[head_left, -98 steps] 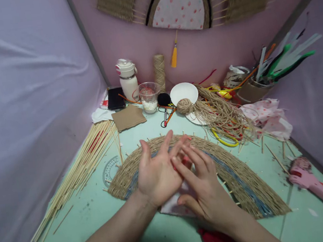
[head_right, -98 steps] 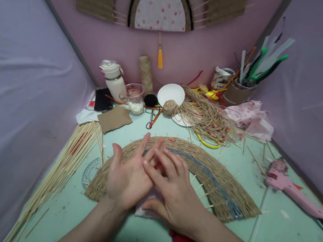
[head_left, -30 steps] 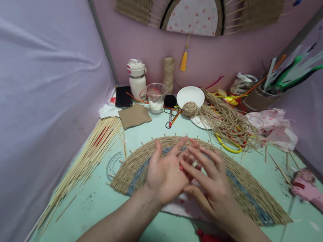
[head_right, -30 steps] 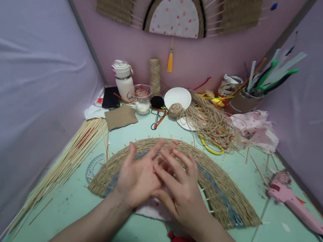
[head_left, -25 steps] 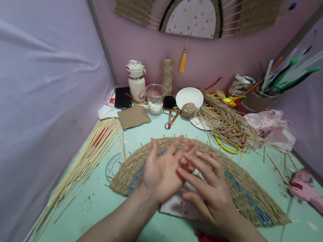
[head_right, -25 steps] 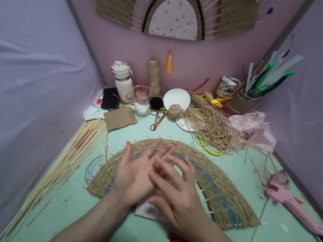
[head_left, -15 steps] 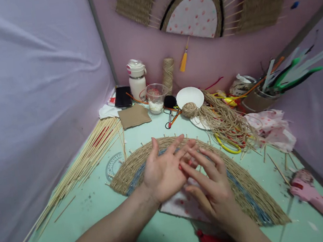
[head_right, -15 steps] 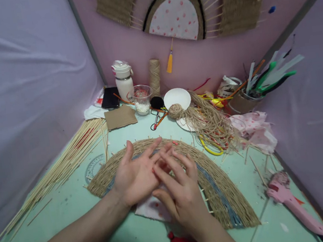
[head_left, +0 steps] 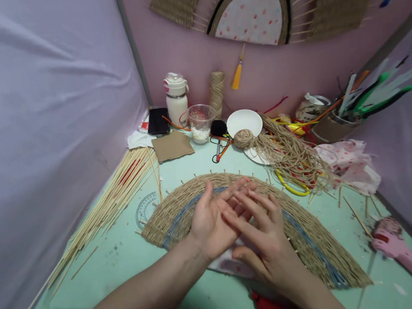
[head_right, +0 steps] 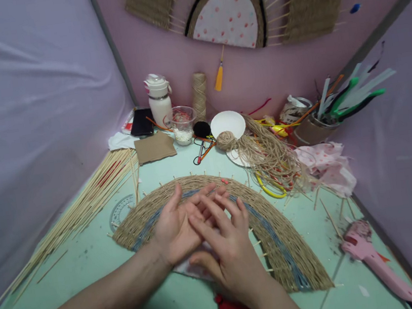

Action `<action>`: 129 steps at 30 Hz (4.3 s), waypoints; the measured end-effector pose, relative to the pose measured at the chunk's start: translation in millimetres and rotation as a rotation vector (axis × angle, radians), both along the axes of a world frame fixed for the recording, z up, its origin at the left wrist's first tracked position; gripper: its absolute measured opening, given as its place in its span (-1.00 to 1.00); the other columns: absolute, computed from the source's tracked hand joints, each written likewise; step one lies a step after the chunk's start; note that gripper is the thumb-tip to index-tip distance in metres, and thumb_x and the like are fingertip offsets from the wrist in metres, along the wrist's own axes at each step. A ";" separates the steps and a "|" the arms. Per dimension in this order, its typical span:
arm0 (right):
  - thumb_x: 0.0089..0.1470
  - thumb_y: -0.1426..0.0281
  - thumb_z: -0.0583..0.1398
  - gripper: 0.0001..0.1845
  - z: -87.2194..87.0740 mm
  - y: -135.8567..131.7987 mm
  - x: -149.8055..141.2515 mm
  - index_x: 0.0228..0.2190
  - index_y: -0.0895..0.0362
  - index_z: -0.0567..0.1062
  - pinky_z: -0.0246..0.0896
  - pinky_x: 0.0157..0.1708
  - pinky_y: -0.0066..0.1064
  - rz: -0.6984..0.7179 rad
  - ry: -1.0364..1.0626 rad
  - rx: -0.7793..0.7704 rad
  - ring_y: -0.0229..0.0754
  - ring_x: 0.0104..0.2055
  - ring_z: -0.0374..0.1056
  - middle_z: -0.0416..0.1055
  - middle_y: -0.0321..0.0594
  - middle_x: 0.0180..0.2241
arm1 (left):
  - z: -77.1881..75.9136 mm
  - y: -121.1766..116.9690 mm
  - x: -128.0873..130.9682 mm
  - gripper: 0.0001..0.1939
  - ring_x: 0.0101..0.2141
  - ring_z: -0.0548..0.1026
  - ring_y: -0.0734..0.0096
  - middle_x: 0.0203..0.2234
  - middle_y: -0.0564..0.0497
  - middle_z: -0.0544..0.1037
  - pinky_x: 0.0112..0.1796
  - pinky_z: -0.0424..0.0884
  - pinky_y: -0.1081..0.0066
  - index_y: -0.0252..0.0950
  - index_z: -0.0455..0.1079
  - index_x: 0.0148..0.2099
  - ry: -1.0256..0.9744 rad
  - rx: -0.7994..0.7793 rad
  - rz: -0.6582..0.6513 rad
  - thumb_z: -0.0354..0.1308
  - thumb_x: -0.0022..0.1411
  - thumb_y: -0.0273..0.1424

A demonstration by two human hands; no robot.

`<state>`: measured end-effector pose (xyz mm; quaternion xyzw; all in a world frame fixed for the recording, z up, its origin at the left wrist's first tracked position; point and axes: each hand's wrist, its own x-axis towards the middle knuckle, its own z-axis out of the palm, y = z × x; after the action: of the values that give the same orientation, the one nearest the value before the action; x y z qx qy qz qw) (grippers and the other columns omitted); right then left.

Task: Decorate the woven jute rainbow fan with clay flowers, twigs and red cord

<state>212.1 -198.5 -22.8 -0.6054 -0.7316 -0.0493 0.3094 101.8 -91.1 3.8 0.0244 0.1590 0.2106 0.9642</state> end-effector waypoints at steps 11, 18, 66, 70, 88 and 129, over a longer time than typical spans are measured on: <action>0.27 0.03 0.01 -0.44 1.4 0.2 -1.1 0.17 0.03 0.36 -0.21 0.23 0.28 -0.007 -0.037 0.027 0.22 0.31 -0.08 0.06 -0.03 0.31 | 2.1 -0.2 -3.2 -0.25 0.09 0.42 0.08 0.07 -0.31 0.45 0.14 0.22 0.20 -0.46 0.23 0.23 -0.060 0.015 -0.024 -0.15 0.33 0.09; 0.27 0.00 -0.03 -0.41 2.2 1.1 -2.8 0.16 0.03 0.36 -0.22 0.23 0.27 0.031 -0.040 0.029 0.20 0.31 -0.09 0.05 -0.04 0.31 | 1.6 2.8 -4.4 -0.19 0.09 0.42 0.08 0.05 -0.33 0.46 0.11 0.26 0.23 -0.48 0.13 0.30 -0.096 0.004 -0.058 -0.14 0.31 0.11; 0.15 0.33 0.26 -0.87 -15.4 96.6 116.5 -0.32 -0.02 0.66 0.20 0.09 0.03 -0.053 0.095 -0.166 0.04 0.05 0.30 0.57 -0.19 -0.09 | 1.2 -19.9 -5.2 -0.60 -0.27 0.57 0.37 -0.28 -0.09 0.56 -0.18 0.32 0.37 -0.32 0.47 -0.11 0.161 0.549 -0.551 0.35 0.05 -0.22; 0.16 0.31 0.25 -0.85 -21.3 98.3 118.1 -0.30 -0.02 0.66 0.18 0.10 0.05 -0.043 0.094 -0.199 0.05 0.05 0.29 0.57 -0.17 -0.08 | 3.6 -19.8 -6.0 -0.61 -0.28 0.56 0.38 -0.28 -0.07 0.55 -0.18 0.31 0.35 -0.32 0.46 -0.11 0.169 0.569 -0.559 0.34 0.06 -0.21; 0.16 0.32 0.26 -0.86 -27.0 102.3 113.0 -0.30 -0.04 0.66 0.16 0.08 0.10 -0.029 0.012 -0.205 0.07 0.05 0.28 0.57 -0.16 -0.08 | 5.8 -19.6 -6.1 -0.57 -0.29 0.54 0.36 -0.30 -0.05 0.54 -0.18 0.30 0.33 -0.31 0.44 -0.13 0.181 0.581 -0.555 0.36 0.02 -0.17; 0.15 0.51 0.14 -0.76 -15.1 89.4 106.5 -0.28 0.03 0.60 0.16 0.05 0.00 -0.013 -0.064 -0.196 0.00 -0.01 0.34 0.57 -0.18 -0.11 | 6.0 -18.9 -6.6 -0.58 -0.27 0.54 0.34 -0.27 -0.08 0.55 -0.14 0.30 0.27 -0.32 0.44 -0.11 0.170 0.596 -0.531 0.35 0.04 -0.19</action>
<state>318.6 -109.1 -37.9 -0.6358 -0.7385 0.0013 0.2246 95.2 -110.1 9.7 0.3601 0.1583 -0.0115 0.9193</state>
